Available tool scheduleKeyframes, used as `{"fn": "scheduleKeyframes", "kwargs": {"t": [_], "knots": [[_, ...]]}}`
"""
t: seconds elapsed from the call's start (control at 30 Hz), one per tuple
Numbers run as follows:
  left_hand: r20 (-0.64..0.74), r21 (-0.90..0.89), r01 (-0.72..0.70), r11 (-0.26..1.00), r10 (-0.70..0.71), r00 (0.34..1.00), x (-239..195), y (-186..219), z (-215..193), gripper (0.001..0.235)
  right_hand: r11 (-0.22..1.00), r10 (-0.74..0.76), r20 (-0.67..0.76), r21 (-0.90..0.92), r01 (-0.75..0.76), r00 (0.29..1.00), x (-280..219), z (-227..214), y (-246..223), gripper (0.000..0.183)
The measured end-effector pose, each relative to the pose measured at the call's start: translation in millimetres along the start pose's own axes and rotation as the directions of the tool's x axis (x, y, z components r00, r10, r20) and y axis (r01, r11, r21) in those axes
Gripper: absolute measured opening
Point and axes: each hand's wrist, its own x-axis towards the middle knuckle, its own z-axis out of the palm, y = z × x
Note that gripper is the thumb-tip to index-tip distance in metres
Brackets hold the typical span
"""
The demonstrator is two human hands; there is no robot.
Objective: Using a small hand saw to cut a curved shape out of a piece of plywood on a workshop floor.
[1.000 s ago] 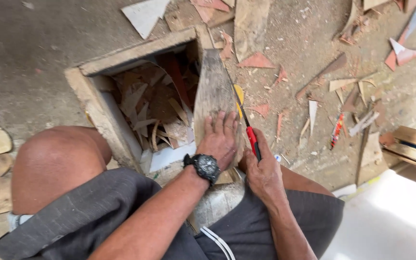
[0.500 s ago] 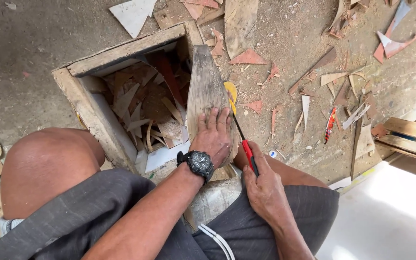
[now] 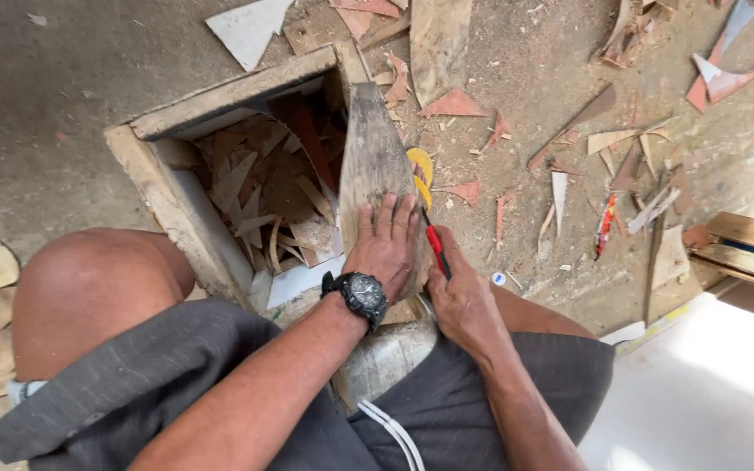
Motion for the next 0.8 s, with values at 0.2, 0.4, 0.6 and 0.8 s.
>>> {"fn": "scheduleKeyframes", "kwargs": {"t": [0.2, 0.4, 0.6, 0.8], "knots": [[0.178, 0.083, -0.064, 0.994, 0.049, 0.983, 6.7, -4.6, 10.5, 0.065, 1.000, 0.028, 0.001, -0.012, -0.028, 1.000, -11.2, -1.2, -18.3, 0.064], [0.280, 0.188, -0.114, 0.975, 0.058, 0.958, 7.0, -8.7, 2.2, 0.072, 0.999, 0.037, -0.003, 0.015, -0.037, 0.999, 2.4, 2.7, 6.9, 0.062], [0.113, 0.060, -0.059, 0.996, 0.052, 0.992, 2.1, -22.8, -6.7, 0.064, 0.998, 0.060, 0.006, -0.019, -0.060, 0.998, 10.6, -0.1, 9.3, 0.061], [0.070, 0.035, -0.003, 0.999, 0.001, 0.998, 19.5, -36.2, -8.7, 0.063, 0.999, -0.013, -0.004, -0.048, 0.013, 1.000, 25.1, -2.4, -5.0, 0.061]]}}
